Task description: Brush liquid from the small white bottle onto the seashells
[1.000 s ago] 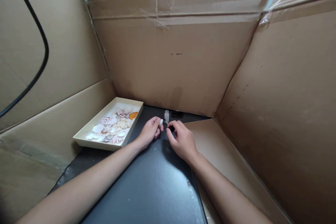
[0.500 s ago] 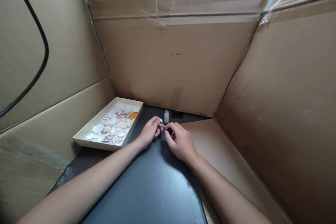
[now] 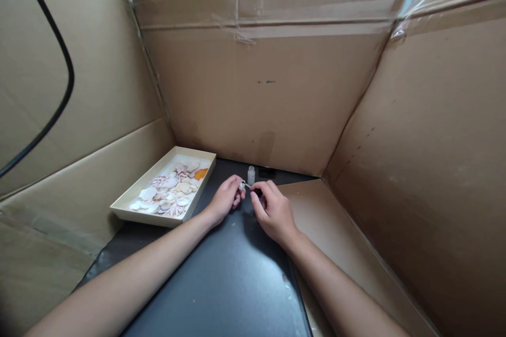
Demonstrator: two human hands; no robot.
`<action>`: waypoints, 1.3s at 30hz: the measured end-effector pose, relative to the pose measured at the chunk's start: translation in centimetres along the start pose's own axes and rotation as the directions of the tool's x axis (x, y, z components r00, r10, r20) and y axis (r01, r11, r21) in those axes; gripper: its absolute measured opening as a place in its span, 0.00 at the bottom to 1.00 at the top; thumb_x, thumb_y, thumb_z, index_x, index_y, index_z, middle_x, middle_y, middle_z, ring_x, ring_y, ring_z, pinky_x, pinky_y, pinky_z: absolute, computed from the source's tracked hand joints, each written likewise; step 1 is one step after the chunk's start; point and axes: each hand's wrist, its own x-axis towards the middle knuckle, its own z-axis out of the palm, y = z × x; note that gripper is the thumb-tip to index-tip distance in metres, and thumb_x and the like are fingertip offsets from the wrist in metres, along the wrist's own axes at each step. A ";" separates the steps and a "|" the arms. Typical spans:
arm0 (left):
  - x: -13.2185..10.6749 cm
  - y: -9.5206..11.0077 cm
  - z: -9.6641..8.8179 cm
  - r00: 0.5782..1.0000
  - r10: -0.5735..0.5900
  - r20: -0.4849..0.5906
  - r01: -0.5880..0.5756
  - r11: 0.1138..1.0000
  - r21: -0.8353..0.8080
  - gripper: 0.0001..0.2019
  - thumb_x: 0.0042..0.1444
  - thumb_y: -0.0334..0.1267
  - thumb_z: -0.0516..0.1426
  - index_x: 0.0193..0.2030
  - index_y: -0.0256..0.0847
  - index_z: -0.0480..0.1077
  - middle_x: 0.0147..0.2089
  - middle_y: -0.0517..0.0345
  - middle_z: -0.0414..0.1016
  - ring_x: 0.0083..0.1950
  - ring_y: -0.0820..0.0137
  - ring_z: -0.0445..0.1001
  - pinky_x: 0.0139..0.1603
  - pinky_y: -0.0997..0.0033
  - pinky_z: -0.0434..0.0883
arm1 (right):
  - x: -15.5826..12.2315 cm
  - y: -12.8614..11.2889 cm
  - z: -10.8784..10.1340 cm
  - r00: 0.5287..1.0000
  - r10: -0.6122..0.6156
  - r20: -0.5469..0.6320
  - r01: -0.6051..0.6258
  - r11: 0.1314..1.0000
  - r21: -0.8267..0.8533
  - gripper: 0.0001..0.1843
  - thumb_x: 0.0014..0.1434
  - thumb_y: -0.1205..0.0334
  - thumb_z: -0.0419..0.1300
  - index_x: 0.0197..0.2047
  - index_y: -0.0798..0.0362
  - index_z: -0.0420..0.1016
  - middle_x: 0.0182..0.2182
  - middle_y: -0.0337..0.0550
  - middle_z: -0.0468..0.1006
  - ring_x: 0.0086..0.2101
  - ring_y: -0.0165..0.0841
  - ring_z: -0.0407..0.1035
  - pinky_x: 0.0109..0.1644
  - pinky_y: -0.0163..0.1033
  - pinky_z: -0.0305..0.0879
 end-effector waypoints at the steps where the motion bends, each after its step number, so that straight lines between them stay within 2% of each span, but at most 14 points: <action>1: 0.0 0.0 0.0 1.000 -0.004 -0.003 0.004 1.000 0.000 0.09 0.60 0.42 0.47 0.31 0.41 0.57 0.20 0.67 0.63 0.14 0.82 0.54 0.15 0.81 0.49 | 0.0 0.0 0.0 1.000 -0.005 0.011 0.005 1.000 -0.003 0.09 0.63 0.59 0.52 0.42 0.50 0.71 0.34 0.41 0.72 0.27 0.29 0.66 0.35 0.34 0.62; 7: -0.2 0.4 0.2 0.999 -0.043 0.010 0.043 0.999 -0.025 0.10 0.60 0.43 0.47 0.30 0.41 0.56 0.18 0.70 0.55 0.14 0.81 0.51 0.15 0.81 0.46 | 0.0 -0.2 -0.1 0.999 -0.008 -0.041 0.008 1.000 0.002 0.09 0.63 0.59 0.52 0.43 0.51 0.71 0.34 0.42 0.72 0.28 0.29 0.66 0.35 0.35 0.62; 11: -0.3 0.5 0.2 0.998 -0.063 0.021 0.064 0.997 -0.049 0.10 0.61 0.42 0.47 0.30 0.41 0.55 0.18 0.71 0.51 0.15 0.81 0.49 0.16 0.81 0.44 | -0.1 -0.2 -0.1 1.000 0.001 0.001 -0.001 1.000 0.002 0.07 0.62 0.60 0.53 0.39 0.50 0.71 0.32 0.40 0.72 0.26 0.29 0.65 0.33 0.35 0.61; 14: -0.3 0.5 0.2 0.997 -0.072 0.018 0.073 0.995 -0.068 0.12 0.60 0.44 0.49 0.29 0.41 0.55 0.19 0.71 0.49 0.15 0.82 0.47 0.17 0.81 0.43 | -0.1 -0.2 -0.1 1.000 -0.004 -0.023 0.004 1.000 0.029 0.07 0.62 0.60 0.53 0.39 0.51 0.71 0.32 0.40 0.72 0.25 0.29 0.65 0.32 0.35 0.61; 18: -0.3 0.4 0.2 0.997 -0.079 -0.004 0.079 0.994 -0.080 0.12 0.60 0.44 0.50 0.30 0.41 0.56 0.19 0.71 0.48 0.17 0.81 0.47 0.18 0.82 0.45 | 0.0 -0.3 -0.1 1.000 -0.019 -0.019 0.020 0.999 0.028 0.09 0.62 0.59 0.53 0.43 0.50 0.72 0.33 0.41 0.73 0.26 0.30 0.66 0.33 0.35 0.62; 22: -0.3 0.5 0.2 0.996 -0.086 -0.007 0.085 0.994 -0.074 0.13 0.59 0.44 0.50 0.29 0.41 0.55 0.20 0.70 0.47 0.17 0.81 0.47 0.18 0.83 0.45 | 0.0 -0.2 -0.2 0.999 0.005 -0.040 -0.005 1.000 0.008 0.07 0.62 0.61 0.53 0.38 0.51 0.72 0.31 0.40 0.73 0.25 0.29 0.65 0.32 0.35 0.61; 25: -0.3 0.6 0.2 0.996 -0.088 -0.005 0.087 0.994 -0.059 0.12 0.60 0.44 0.49 0.29 0.41 0.56 0.20 0.70 0.47 0.17 0.81 0.47 0.18 0.83 0.45 | 0.0 -0.2 -0.2 0.998 -0.007 -0.070 0.009 0.999 0.031 0.08 0.62 0.60 0.53 0.41 0.51 0.72 0.32 0.41 0.72 0.26 0.29 0.65 0.32 0.35 0.62; 31: -0.3 0.5 0.2 0.995 -0.095 -0.010 0.095 0.994 -0.063 0.13 0.60 0.45 0.50 0.28 0.41 0.56 0.20 0.71 0.47 0.17 0.81 0.46 0.18 0.82 0.44 | 0.0 -0.2 -0.2 0.999 0.008 -0.053 -0.008 1.000 0.001 0.06 0.61 0.61 0.54 0.36 0.51 0.72 0.30 0.39 0.72 0.25 0.28 0.64 0.31 0.34 0.61; 35: -0.3 0.5 0.3 0.996 -0.085 -0.005 0.084 0.994 -0.074 0.13 0.60 0.45 0.50 0.28 0.41 0.56 0.20 0.70 0.47 0.17 0.81 0.47 0.18 0.82 0.45 | 0.0 -0.3 -0.2 0.999 -0.025 -0.048 0.027 0.999 0.036 0.08 0.62 0.60 0.53 0.41 0.51 0.72 0.31 0.40 0.71 0.26 0.28 0.65 0.32 0.34 0.62; 39: -0.3 0.5 0.3 0.996 -0.087 -0.001 0.087 0.994 -0.065 0.13 0.60 0.44 0.50 0.28 0.41 0.56 0.19 0.70 0.47 0.17 0.81 0.46 0.18 0.82 0.44 | 0.0 -0.2 -0.1 0.999 0.003 -0.039 -0.003 1.000 -0.005 0.06 0.61 0.62 0.54 0.37 0.51 0.71 0.30 0.39 0.71 0.25 0.28 0.64 0.32 0.34 0.61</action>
